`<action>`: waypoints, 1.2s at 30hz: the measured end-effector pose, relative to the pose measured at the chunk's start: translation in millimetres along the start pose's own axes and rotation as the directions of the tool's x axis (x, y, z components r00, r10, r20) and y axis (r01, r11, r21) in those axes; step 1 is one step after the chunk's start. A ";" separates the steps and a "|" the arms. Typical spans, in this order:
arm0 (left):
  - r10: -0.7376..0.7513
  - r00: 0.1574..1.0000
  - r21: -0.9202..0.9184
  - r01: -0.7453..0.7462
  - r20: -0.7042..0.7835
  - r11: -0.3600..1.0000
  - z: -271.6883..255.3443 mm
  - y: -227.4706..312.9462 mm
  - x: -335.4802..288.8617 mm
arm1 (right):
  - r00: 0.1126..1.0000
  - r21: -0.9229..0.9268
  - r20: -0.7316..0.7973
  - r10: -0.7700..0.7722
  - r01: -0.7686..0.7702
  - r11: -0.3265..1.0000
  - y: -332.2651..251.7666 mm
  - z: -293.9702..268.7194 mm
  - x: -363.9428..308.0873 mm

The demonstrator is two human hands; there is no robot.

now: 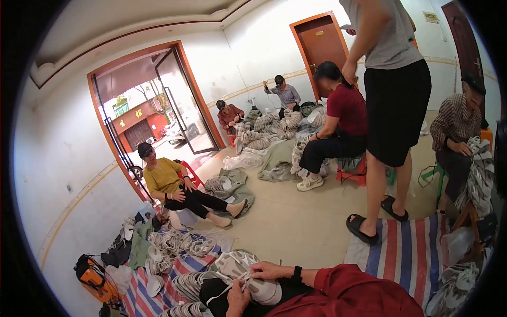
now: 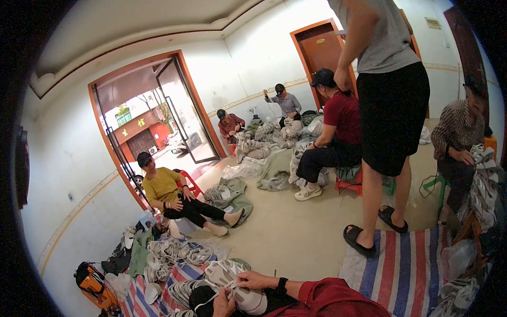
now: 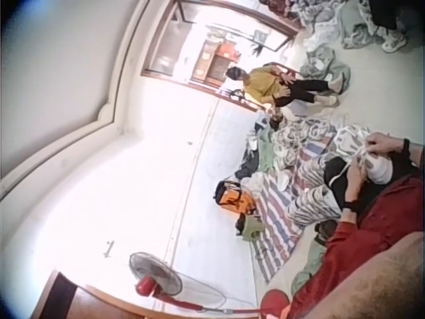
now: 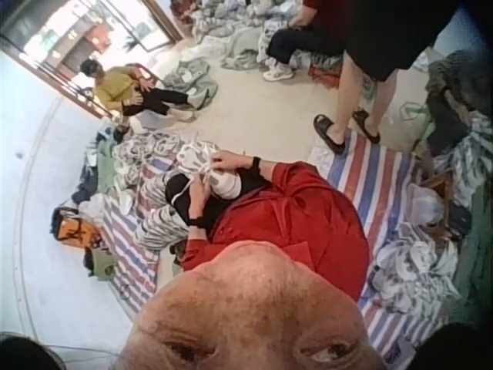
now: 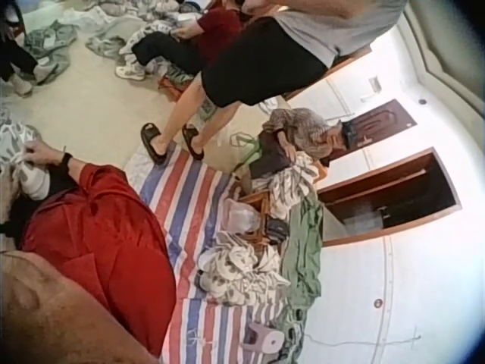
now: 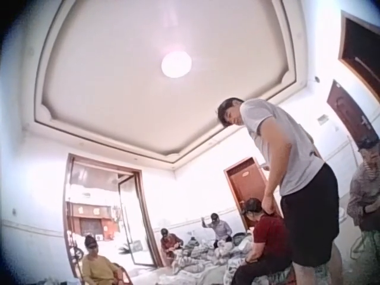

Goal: The recorder is lacing a white sneaker while sitting in a room with other workers performing similar tasks.

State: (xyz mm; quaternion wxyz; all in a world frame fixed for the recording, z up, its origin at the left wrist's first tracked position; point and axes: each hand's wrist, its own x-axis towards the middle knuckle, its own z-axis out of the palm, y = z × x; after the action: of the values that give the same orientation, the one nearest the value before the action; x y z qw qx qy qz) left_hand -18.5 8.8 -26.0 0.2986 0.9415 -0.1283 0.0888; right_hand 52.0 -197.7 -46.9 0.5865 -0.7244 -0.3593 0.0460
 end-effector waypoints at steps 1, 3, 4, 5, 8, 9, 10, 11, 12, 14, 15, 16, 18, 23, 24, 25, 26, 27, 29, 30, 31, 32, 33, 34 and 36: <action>-0.002 1.000 0.004 0.002 0.006 1.000 -0.3 0.8 0.4 | 0.999 -0.004 0.019 0.031 -0.031 1.000 -0.1 -0.8 -0.4; -0.009 1.000 0.019 0.009 0.017 1.000 -3.6 5.4 0.7 | 0.999 0.006 0.011 0.053 -0.054 0.999 -0.4 -0.4 -1.2; -0.016 1.000 0.034 0.015 0.026 0.999 -4.6 7.2 0.4 | 0.997 0.015 0.004 0.074 -0.075 0.997 -0.4 0.0 -1.7; -0.016 0.999 0.034 0.014 0.030 0.999 -3.9 6.5 0.3 | 0.997 0.018 0.001 0.077 -0.077 0.997 -0.4 -0.4 -1.9; 0.018 1.000 0.003 -0.018 0.017 1.000 -5.2 5.2 -0.9 | 0.993 0.039 0.027 0.115 -0.116 0.993 -0.1 0.4 -0.2; -0.010 0.999 0.012 0.010 0.035 1.000 -6.2 6.8 0.1 | 0.997 0.021 0.019 0.079 -0.079 0.997 0.3 0.4 -0.2; -0.038 0.998 0.022 0.037 0.053 0.999 -6.5 7.6 0.7 | 0.999 0.004 0.012 0.043 -0.043 0.999 0.6 0.2 -0.4; -0.036 0.998 0.025 0.035 0.057 0.999 -5.9 7.2 0.8 | 0.999 0.007 0.008 0.043 -0.043 0.999 0.8 0.1 -0.8; -0.027 0.998 0.009 0.026 0.052 1.000 -5.1 6.6 1.1 | 0.999 0.015 0.012 0.048 -0.048 0.999 0.5 -0.5 -1.0; -0.015 0.999 -0.003 0.015 0.050 1.000 -2.5 4.5 1.8 | 0.999 0.025 0.013 0.052 -0.052 0.998 -0.3 -1.9 -1.4; -0.015 0.999 0.006 0.015 0.045 1.000 -1.7 3.6 1.2 | 0.999 0.022 0.013 0.040 -0.040 0.999 0.0 -1.4 -1.7; -0.015 0.999 0.014 0.015 0.039 1.000 -1.3 3.0 0.8 | 1.000 0.019 0.013 0.027 -0.028 0.999 0.3 -0.8 -1.9; -0.015 0.999 0.010 0.015 0.041 1.000 -2.1 4.2 0.6 | 1.000 0.024 0.012 0.025 -0.026 0.999 0.9 -0.7 -0.9; -0.016 0.999 -0.003 0.016 0.034 1.000 -2.3 2.2 0.1 | 1.000 0.034 0.016 0.026 -0.026 0.999 -5.0 -1.2 -2.0; -0.028 0.999 -0.004 0.028 0.044 1.000 -2.3 2.3 0.9 | 1.000 0.012 0.019 0.020 -0.020 1.000 -4.6 -1.7 -1.3; -0.039 0.998 -0.006 0.040 0.053 0.999 -2.3 2.7 1.5 | 1.000 -0.010 0.023 0.014 -0.014 1.000 -4.2 -1.8 -0.9; -0.039 0.998 -0.007 0.039 0.053 0.999 -2.7 3.6 1.6 | 1.000 -0.011 0.023 0.014 -0.014 1.000 -4.0 -1.2 -1.2; -0.053 0.997 -0.002 0.053 0.061 0.999 -3.8 5.8 1.8 | 1.000 0.008 0.011 0.010 -0.010 1.000 -3.7 -0.7 -1.7; -0.066 0.995 0.001 0.067 0.069 0.998 -3.6 6.9 1.8 | 1.000 0.026 -0.001 0.005 -0.005 1.000 -3.2 -1.3 -1.8; -0.056 0.996 -0.002 0.057 0.063 0.998 -3.5 6.3 1.3 | 1.000 0.005 0.014 0.020 -0.020 1.000 -1.4 -1.6 -1.0; -0.046 0.997 -0.005 0.046 0.057 0.999 -3.4 5.6 0.8 | 0.999 -0.016 0.029 0.035 -0.034 0.999 0.4 -1.4 -0.7; -0.046 0.997 -0.005 0.046 0.055 0.999 -2.5 4.0 0.5 | 0.999 -0.017 0.030 0.034 -0.033 0.999 2.1 -0.9 -0.9; -0.045 0.998 -0.006 0.046 0.054 0.999 -1.9 2.8 0.4 | 0.999 -0.002 0.034 0.041 -0.041 0.999 3.0 -0.7 -0.7; -0.045 0.998 -0.007 0.045 0.052 0.999 -1.7 2.0 0.5 | 0.998 0.012 0.037 0.048 -0.048 0.999 3.8 -0.2 -0.1; -0.026 0.999 -0.018 0.026 0.037 0.999 -2.0 3.4 0.0 | 0.997 0.017 0.037 0.064 -0.065 0.998 6.2 0.1 1.1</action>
State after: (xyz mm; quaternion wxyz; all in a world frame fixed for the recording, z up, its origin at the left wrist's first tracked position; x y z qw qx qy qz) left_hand -19.7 7.3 -22.5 0.3060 0.9418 -0.1222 0.0666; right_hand 55.7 -197.3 -52.0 0.5845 -0.7294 -0.3460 0.0812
